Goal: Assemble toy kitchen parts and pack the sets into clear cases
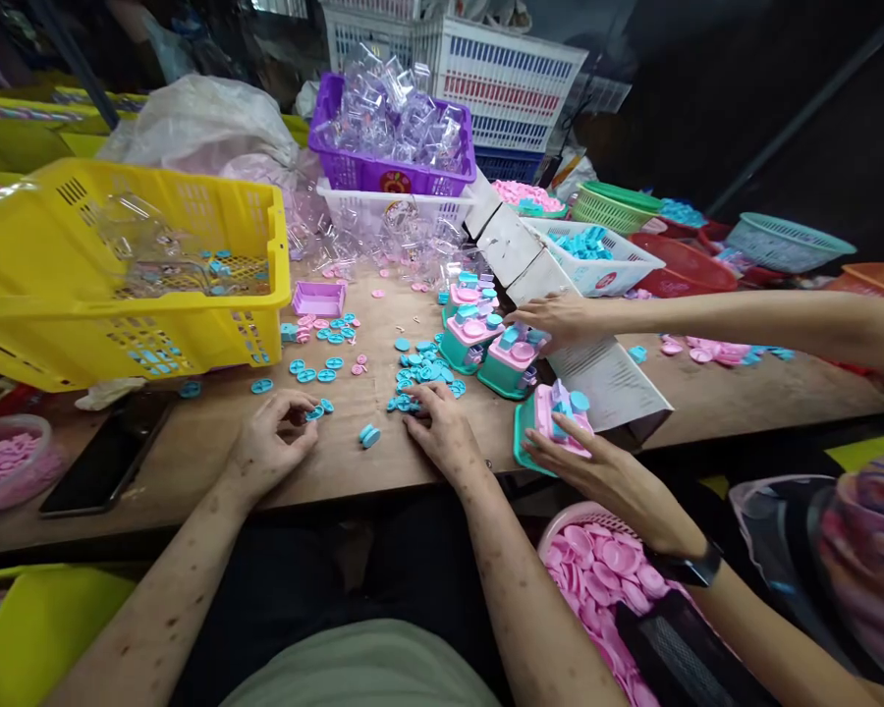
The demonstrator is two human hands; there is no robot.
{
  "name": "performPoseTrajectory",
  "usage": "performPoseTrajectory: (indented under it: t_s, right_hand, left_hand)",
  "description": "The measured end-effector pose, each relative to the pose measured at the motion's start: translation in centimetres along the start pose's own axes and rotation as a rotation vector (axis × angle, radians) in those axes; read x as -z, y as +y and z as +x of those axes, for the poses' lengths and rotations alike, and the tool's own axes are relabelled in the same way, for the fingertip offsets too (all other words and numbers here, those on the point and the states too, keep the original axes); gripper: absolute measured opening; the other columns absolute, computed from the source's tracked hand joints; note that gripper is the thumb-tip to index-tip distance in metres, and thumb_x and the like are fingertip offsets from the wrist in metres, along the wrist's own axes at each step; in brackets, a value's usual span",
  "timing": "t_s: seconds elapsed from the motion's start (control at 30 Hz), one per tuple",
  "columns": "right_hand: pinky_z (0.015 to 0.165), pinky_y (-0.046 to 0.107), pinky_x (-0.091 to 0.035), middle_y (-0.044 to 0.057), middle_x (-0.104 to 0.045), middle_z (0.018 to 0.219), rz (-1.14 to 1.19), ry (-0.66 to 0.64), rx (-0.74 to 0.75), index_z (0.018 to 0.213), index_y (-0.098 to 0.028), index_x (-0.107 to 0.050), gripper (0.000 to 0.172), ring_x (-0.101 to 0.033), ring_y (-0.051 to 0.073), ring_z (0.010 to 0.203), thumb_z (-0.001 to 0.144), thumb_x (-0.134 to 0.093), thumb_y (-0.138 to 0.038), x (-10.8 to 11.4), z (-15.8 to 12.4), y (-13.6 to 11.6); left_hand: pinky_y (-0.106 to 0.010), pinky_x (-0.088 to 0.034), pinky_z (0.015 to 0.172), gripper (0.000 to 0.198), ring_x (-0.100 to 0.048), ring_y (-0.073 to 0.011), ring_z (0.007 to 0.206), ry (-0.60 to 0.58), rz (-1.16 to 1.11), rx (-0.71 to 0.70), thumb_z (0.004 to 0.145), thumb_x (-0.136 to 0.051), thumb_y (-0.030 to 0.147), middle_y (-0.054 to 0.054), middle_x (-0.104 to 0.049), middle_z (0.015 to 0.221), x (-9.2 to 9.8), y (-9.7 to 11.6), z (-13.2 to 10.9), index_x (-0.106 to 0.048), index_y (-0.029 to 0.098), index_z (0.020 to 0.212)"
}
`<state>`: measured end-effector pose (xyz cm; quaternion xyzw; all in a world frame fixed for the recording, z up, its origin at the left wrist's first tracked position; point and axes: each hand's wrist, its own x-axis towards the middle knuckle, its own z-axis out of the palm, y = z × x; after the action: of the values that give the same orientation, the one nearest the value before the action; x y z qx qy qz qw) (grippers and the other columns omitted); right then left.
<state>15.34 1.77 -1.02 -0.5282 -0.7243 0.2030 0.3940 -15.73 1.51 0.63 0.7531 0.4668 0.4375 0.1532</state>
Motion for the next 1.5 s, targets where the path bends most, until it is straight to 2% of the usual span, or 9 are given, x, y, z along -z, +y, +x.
performPoseTrajectory:
  t_s: [0.23,0.6,0.73,0.83,1.03,1.13,1.27,1.37,1.5]
  right_hand:
    - [0.086,0.039,-0.069,0.011,-0.079,0.119,0.073,0.049,-0.067,0.127,-0.022,-0.078,0.033,-0.079,0.024,0.099,0.103,-0.068,-0.042,0.7,0.2,-0.3]
    - [0.075,0.034,-0.061,0.008,-0.076,0.110,0.172,0.038,-0.098,0.113,-0.024,-0.081,0.029,-0.074,0.020,0.085,0.101,-0.073,-0.049,2.5,-0.6,-2.8]
    - [0.065,0.029,-0.056,0.002,-0.070,0.086,0.364,-0.017,-0.248,0.108,-0.023,-0.074,0.046,-0.069,0.018,0.076,0.086,-0.092,-0.059,2.4,-1.2,-3.1]
    - [0.067,0.031,-0.059,0.000,-0.070,0.081,0.432,-0.004,-0.319,0.109,-0.023,-0.072,0.054,-0.070,0.018,0.072,0.084,-0.092,-0.067,2.3,-1.3,-3.0]
    - [0.069,0.033,-0.061,0.005,-0.077,0.084,0.359,0.020,-0.322,0.101,-0.020,-0.077,0.055,-0.075,0.021,0.075,0.083,-0.092,-0.069,2.2,-0.2,-3.2]
    - [0.064,0.032,-0.060,0.006,-0.077,0.083,0.330,-0.033,-0.344,0.100,-0.020,-0.077,0.055,-0.075,0.022,0.072,0.086,-0.087,-0.072,1.8,0.6,-3.4]
    - [0.067,0.033,-0.059,0.005,-0.078,0.085,0.247,-0.079,-0.315,0.102,-0.022,-0.076,0.052,-0.075,0.021,0.072,0.090,-0.080,-0.072,0.9,1.5,-3.2]
    - [0.070,0.033,-0.057,0.004,-0.078,0.085,0.205,-0.098,-0.292,0.100,-0.023,-0.076,0.047,-0.072,0.021,0.074,0.091,-0.080,-0.069,0.4,1.6,-2.8]
    - [0.067,0.033,-0.056,0.003,-0.077,0.083,0.258,-0.140,-0.310,0.101,-0.024,-0.076,0.050,-0.070,0.020,0.071,0.091,-0.079,-0.072,0.3,1.4,-2.9]
  left_hand:
    - [-0.039,-0.068,0.096,0.022,-0.076,-0.0232,0.103,0.019,-0.068,0.043,0.103,-0.067,0.034,-0.006,-0.078,0.116,0.1,-0.6,-0.2,-0.073,0.025,0.121]
    - [-0.039,-0.068,0.100,0.019,-0.077,-0.0229,0.106,0.032,-0.157,0.055,0.103,-0.069,0.034,-0.006,-0.080,0.113,0.1,-0.3,-0.1,-0.079,0.024,0.116]
    - [-0.040,-0.068,0.101,0.020,-0.078,-0.0228,0.105,0.029,-0.181,0.096,0.101,-0.070,0.032,-0.006,-0.081,0.114,-0.1,-0.7,-0.5,-0.077,0.023,0.117]
    - [-0.036,-0.067,0.093,0.016,-0.076,-0.0207,0.097,0.031,-0.167,0.052,0.102,-0.071,0.030,-0.005,-0.080,0.111,0.1,-0.2,-0.4,-0.077,0.023,0.115]
    - [-0.033,-0.067,0.088,0.032,-0.073,-0.0204,0.101,-0.092,-0.180,-0.095,0.109,-0.063,0.024,-0.008,-0.074,0.119,-1.5,3.6,-0.2,-0.075,0.026,0.138]
    - [-0.031,-0.066,0.083,0.028,-0.072,-0.0189,0.095,-0.128,-0.208,-0.109,0.108,-0.063,0.020,-0.008,-0.074,0.118,-3.0,4.7,-0.2,-0.076,0.023,0.133]
    - [-0.033,-0.066,0.086,0.029,-0.070,-0.0160,0.082,-0.139,-0.195,-0.069,0.104,-0.066,0.016,-0.007,-0.076,0.116,-3.3,4.5,-0.1,-0.076,0.021,0.131]
    - [-0.034,-0.066,0.092,0.028,-0.074,-0.0179,0.091,-0.134,-0.182,-0.092,0.104,-0.066,0.014,-0.008,-0.079,0.118,-2.5,3.9,-0.2,-0.076,0.020,0.130]
    - [-0.029,-0.067,0.087,0.023,-0.077,-0.0190,0.100,-0.098,-0.198,-0.125,0.106,-0.067,0.017,-0.007,-0.079,0.116,-1.7,3.5,-0.8,-0.076,0.019,0.126]
